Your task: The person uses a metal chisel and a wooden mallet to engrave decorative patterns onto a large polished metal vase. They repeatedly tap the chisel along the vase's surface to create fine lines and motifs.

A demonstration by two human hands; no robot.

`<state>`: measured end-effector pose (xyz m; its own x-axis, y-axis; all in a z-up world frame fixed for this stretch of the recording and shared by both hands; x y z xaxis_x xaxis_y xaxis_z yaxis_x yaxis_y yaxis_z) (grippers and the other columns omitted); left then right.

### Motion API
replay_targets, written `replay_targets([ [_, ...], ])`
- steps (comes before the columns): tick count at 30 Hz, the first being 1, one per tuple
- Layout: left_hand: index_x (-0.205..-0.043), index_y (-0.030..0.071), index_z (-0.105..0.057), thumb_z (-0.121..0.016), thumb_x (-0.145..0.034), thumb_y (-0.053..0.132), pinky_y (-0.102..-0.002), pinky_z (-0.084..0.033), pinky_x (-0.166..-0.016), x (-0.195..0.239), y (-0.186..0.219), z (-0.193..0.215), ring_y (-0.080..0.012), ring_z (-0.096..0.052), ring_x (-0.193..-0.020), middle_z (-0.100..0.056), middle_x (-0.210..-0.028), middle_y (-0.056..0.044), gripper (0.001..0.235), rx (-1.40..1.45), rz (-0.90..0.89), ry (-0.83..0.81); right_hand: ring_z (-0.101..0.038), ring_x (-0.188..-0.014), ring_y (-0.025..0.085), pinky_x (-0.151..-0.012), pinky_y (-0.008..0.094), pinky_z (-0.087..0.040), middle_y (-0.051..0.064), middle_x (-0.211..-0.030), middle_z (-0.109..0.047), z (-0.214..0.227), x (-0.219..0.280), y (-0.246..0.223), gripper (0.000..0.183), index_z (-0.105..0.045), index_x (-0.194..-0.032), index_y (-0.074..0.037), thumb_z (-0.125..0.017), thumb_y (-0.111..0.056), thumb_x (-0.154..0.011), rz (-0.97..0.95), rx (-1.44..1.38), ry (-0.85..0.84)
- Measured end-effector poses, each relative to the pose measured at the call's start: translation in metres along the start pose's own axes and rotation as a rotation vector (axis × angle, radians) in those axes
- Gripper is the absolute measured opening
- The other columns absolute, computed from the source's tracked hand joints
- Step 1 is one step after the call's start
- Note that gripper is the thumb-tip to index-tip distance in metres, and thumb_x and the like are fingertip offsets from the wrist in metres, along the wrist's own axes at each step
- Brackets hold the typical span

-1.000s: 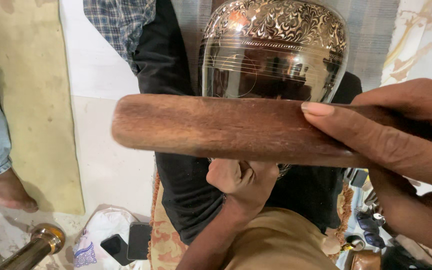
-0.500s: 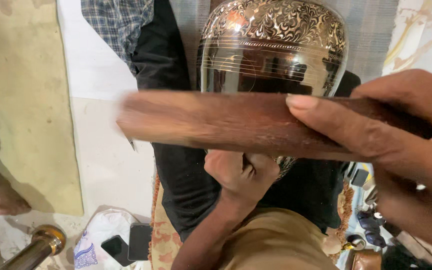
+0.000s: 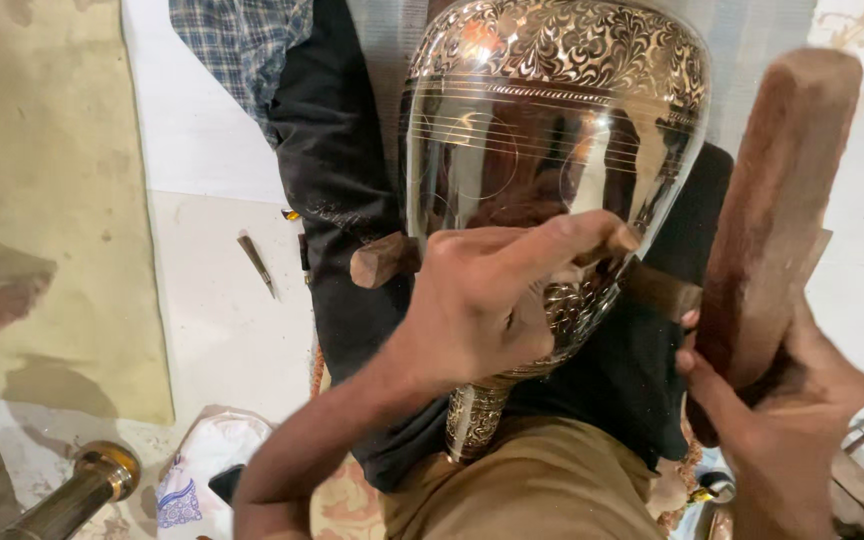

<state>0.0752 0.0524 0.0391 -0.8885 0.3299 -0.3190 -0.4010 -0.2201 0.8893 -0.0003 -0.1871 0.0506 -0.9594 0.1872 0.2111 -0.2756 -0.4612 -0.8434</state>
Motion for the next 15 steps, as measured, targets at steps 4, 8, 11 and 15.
replay_targets([
  [4,-0.145,0.020,-0.054,-0.067,-0.080,-0.004,-0.029,-0.051,-0.052,-0.022,-0.011,-0.001,-0.0139,-0.066,-0.062,-0.071,-0.087,-0.004,0.070,-0.185,-0.062,-0.360,-0.070,-0.096,0.016,-0.087,0.028,-0.057,0.013,-0.110,-0.072,-0.002,0.037,0.042,0.057,-0.061,-0.137,0.011,-0.077,0.007,-0.083,-0.153,-0.045,0.094],
  [8,-0.145,0.026,-0.056,-0.066,-0.083,-0.004,-0.032,-0.038,-0.031,-0.042,-0.017,-0.009,-0.0145,-0.047,-0.036,-0.049,-0.049,0.002,0.069,-0.434,-0.149,-0.634,-0.066,-0.106,0.014,-0.096,0.028,-0.054,0.013,-0.120,-0.070,-0.004,0.060,0.077,0.063,-0.058,-0.139,0.013,-0.077,0.006,-0.080,-0.151,-0.106,0.094],
  [11,-0.142,0.025,-0.059,-0.062,-0.072,-0.009,-0.032,-0.034,-0.033,-0.053,-0.017,-0.008,-0.0133,-0.040,-0.038,-0.040,-0.048,0.001,0.077,-0.395,-0.241,-0.689,-0.066,-0.107,0.015,-0.096,0.029,-0.054,0.013,-0.122,-0.070,-0.008,0.068,0.086,0.071,-0.055,-0.143,0.013,-0.078,0.004,-0.076,-0.170,-0.066,0.103],
  [15,-0.140,0.022,-0.063,-0.059,-0.082,-0.013,-0.027,-0.035,-0.035,-0.063,-0.020,-0.007,-0.0100,-0.044,-0.040,-0.048,-0.052,0.000,0.069,-0.215,-0.262,-0.730,-0.066,-0.103,0.015,-0.093,0.029,-0.053,0.015,-0.116,-0.072,-0.010,0.076,0.069,0.071,-0.057,-0.142,0.012,-0.078,0.004,-0.075,-0.136,0.052,0.127],
])
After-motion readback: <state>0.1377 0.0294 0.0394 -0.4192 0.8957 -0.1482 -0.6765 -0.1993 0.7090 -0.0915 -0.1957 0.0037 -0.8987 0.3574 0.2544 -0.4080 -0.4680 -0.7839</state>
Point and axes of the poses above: each hand's wrist, its own x-axis away from the middle knuckle, its own z-axis out of the back of the hand, y = z × x, the point moved 2 cm from there along -x, towards the middle knuckle
